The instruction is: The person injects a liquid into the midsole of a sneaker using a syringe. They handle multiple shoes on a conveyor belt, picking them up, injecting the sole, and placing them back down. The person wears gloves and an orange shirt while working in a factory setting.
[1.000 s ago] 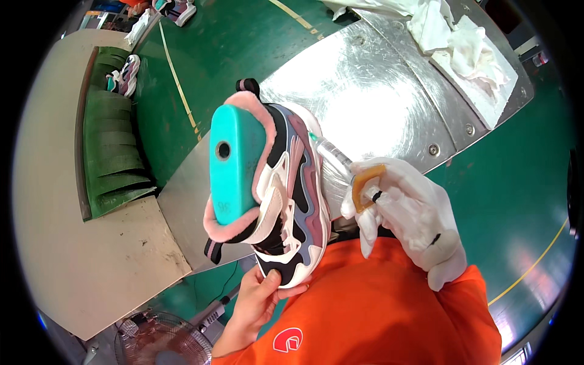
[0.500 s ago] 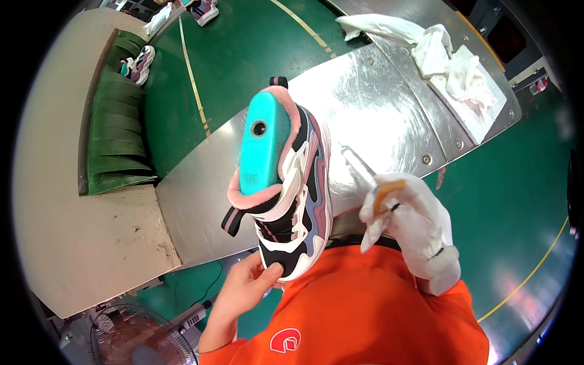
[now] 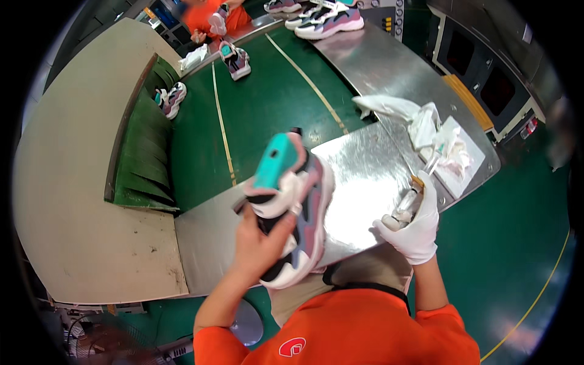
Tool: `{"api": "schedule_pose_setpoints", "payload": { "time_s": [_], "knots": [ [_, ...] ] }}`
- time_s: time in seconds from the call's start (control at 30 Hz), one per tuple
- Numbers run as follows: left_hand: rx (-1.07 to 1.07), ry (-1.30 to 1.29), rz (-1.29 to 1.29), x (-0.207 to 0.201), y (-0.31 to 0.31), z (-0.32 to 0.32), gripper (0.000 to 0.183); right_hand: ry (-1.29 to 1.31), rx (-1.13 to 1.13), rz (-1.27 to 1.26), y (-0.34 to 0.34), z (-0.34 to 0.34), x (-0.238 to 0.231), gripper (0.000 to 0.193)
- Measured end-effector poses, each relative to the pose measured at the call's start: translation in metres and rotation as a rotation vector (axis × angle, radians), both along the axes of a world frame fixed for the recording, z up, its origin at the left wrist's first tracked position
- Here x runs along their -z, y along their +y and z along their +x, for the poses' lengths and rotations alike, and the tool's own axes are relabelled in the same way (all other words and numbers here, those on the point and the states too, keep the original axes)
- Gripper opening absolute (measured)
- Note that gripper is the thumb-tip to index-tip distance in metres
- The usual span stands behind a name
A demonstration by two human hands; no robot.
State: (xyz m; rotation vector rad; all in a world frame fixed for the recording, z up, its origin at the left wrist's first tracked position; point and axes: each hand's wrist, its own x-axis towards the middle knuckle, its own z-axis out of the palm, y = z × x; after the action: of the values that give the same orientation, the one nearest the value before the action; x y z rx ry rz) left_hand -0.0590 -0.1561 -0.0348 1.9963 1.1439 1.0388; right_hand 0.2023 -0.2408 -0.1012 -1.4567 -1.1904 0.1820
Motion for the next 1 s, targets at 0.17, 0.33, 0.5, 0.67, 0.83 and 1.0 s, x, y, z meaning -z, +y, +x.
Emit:
{"api": "schedule_pose_setpoints", "payload": {
  "time_s": [0.17,0.33,0.5,0.67,0.83,1.0],
  "knots": [
    [-0.177,-0.103,0.097,-0.036,0.133,-0.025,0.048,0.169,0.059,0.027,0.022,0.019,0.013,0.098],
    [-0.587,0.282,0.377,-0.039,0.28,-0.099,0.059,0.166,0.101,-0.072,0.025,0.015,0.008,0.1],
    [-0.806,1.006,0.035,-0.039,0.359,-0.124,0.053,0.121,0.165,-0.253,0.015,0.023,0.022,0.105],
    [-0.355,1.205,0.531,-0.073,0.386,0.043,0.05,0.169,0.21,-0.329,0.019,0.02,0.01,0.095],
    [-0.159,-0.032,-0.473,-0.033,0.542,0.162,0.08,0.747,0.349,-0.679,0.007,0.007,-0.002,0.086],
    [0.075,-0.615,-0.491,0.028,0.585,0.277,0.07,0.858,0.45,-0.739,0.017,0.004,0.011,0.077]
  ]
}}
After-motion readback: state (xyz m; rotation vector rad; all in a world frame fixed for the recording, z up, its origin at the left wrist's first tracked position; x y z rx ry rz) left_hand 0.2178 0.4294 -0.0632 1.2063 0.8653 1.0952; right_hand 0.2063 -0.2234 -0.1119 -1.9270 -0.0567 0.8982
